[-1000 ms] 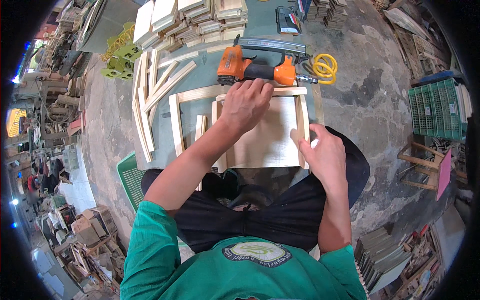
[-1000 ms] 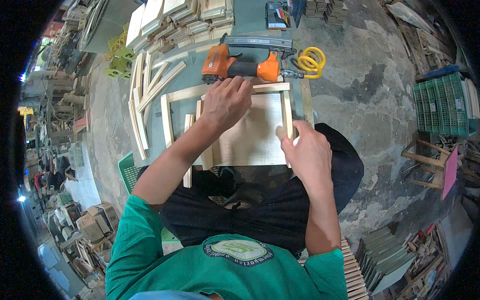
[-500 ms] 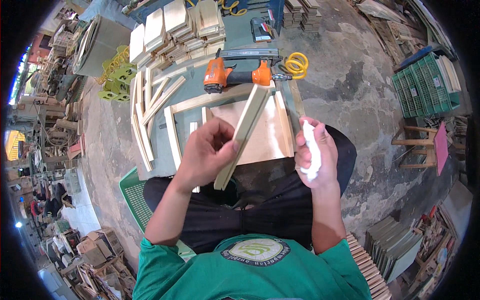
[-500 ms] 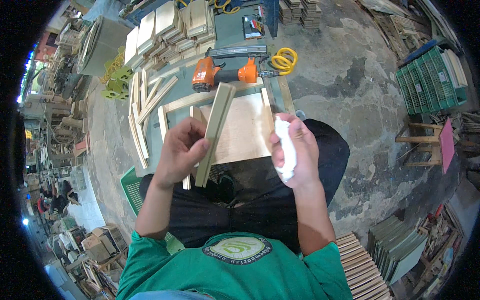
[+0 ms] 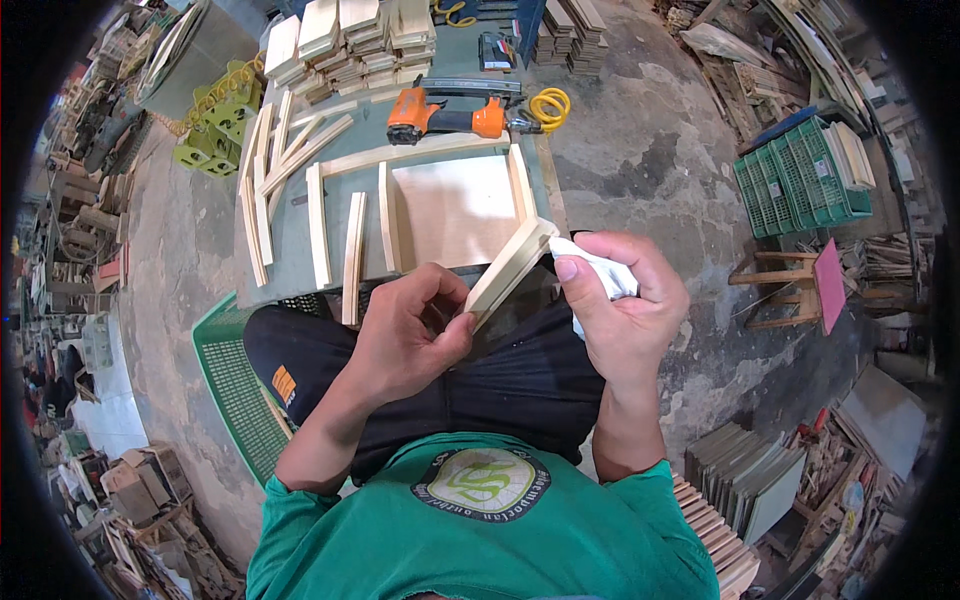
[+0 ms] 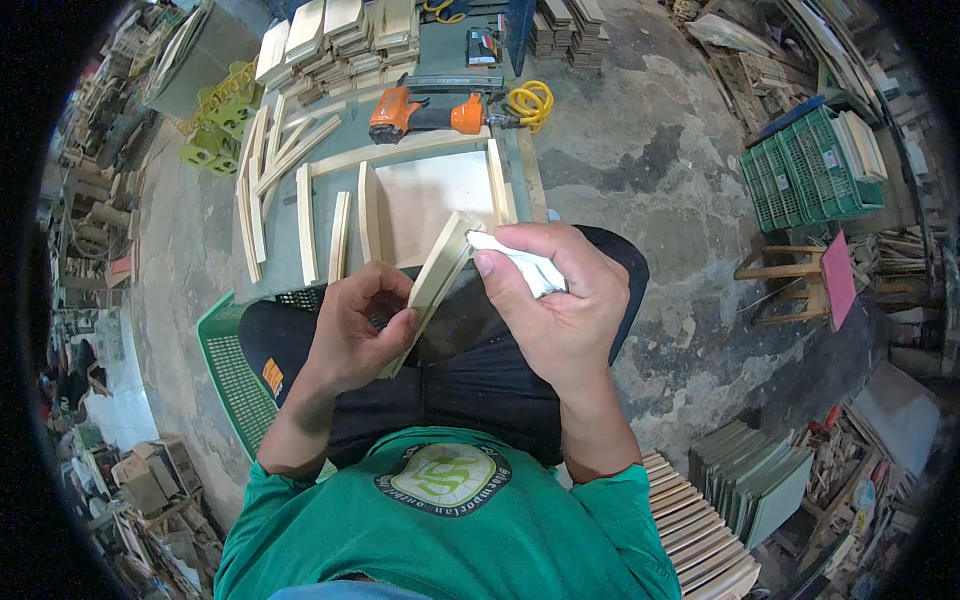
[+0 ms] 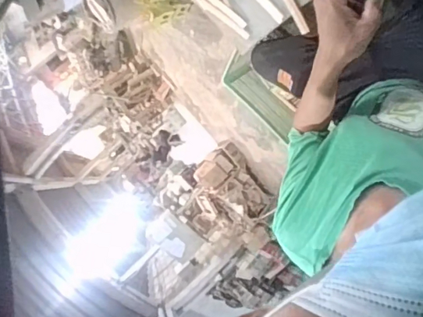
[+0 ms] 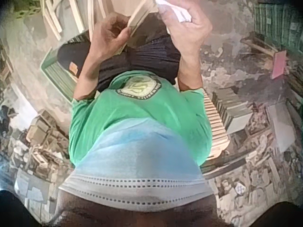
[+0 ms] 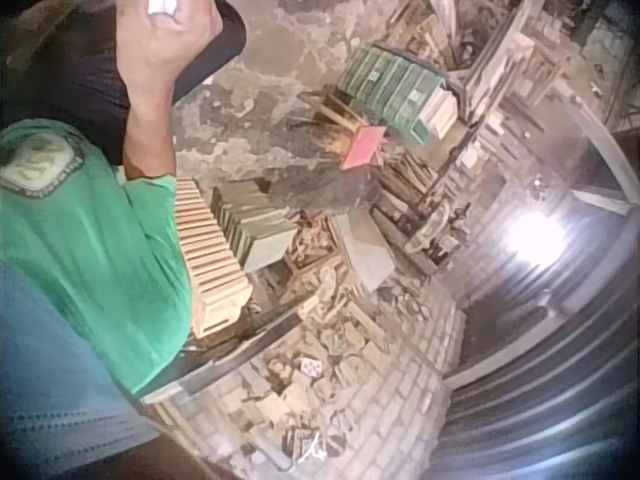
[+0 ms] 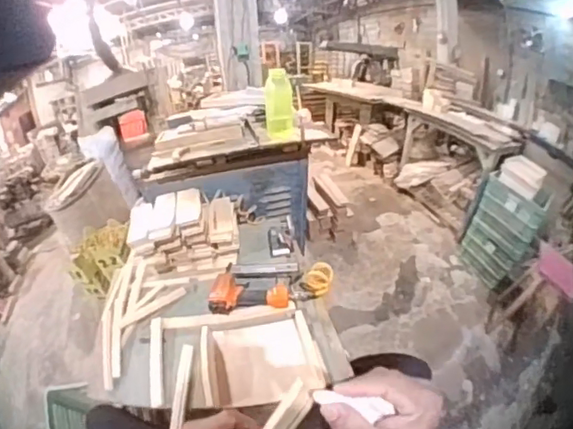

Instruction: Assemble wooden frames by applying glue to the joints and securing them with a pneumatic nail gun.

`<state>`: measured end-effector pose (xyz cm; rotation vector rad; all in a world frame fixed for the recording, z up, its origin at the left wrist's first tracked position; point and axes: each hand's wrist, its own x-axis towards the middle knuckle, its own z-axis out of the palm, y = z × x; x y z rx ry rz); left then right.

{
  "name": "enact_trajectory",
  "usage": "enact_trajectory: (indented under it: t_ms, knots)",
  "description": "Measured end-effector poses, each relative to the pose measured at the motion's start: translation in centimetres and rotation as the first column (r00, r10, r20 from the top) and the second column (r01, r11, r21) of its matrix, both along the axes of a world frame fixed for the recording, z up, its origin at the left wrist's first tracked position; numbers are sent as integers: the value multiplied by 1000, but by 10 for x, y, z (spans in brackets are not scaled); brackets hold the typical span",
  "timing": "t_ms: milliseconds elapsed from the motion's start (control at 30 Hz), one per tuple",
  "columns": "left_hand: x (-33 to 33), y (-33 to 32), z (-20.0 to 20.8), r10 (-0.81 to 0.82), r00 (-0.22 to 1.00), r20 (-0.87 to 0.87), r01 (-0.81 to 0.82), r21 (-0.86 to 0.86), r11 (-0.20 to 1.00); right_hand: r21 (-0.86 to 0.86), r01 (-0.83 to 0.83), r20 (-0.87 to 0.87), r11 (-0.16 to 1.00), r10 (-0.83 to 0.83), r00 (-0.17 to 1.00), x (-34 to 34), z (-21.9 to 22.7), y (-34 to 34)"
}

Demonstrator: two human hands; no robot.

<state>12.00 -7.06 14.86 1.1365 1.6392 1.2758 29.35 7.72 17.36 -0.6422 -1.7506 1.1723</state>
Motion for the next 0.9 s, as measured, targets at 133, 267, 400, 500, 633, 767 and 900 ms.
enact_trajectory:
  t_ms: [133,267,400,500,633,767,900]
  knots:
    - [10,-5,6,1,999,-48,1,36,999,98,53,36,994,-57,998,9,6,-8]
    - [15,-9,10,-3,997,-72,5,25,1000,134,43,14,990,-46,999,12,8,-10]
    - [17,-12,12,0,997,-83,0,6,1000,150,39,40,988,-45,998,12,12,-12]
    - [17,-13,11,-3,995,-101,5,14,1000,162,39,45,986,-47,998,13,12,-13]
    - [18,-12,14,-3,991,-132,3,4,1000,190,49,52,981,-60,997,11,11,-10]
    - [18,-12,14,-4,991,-131,4,0,1000,170,52,80,984,-66,995,13,9,-10]
    - [17,-12,12,3,991,-137,-3,3,1000,191,60,87,980,-77,993,14,8,-9]
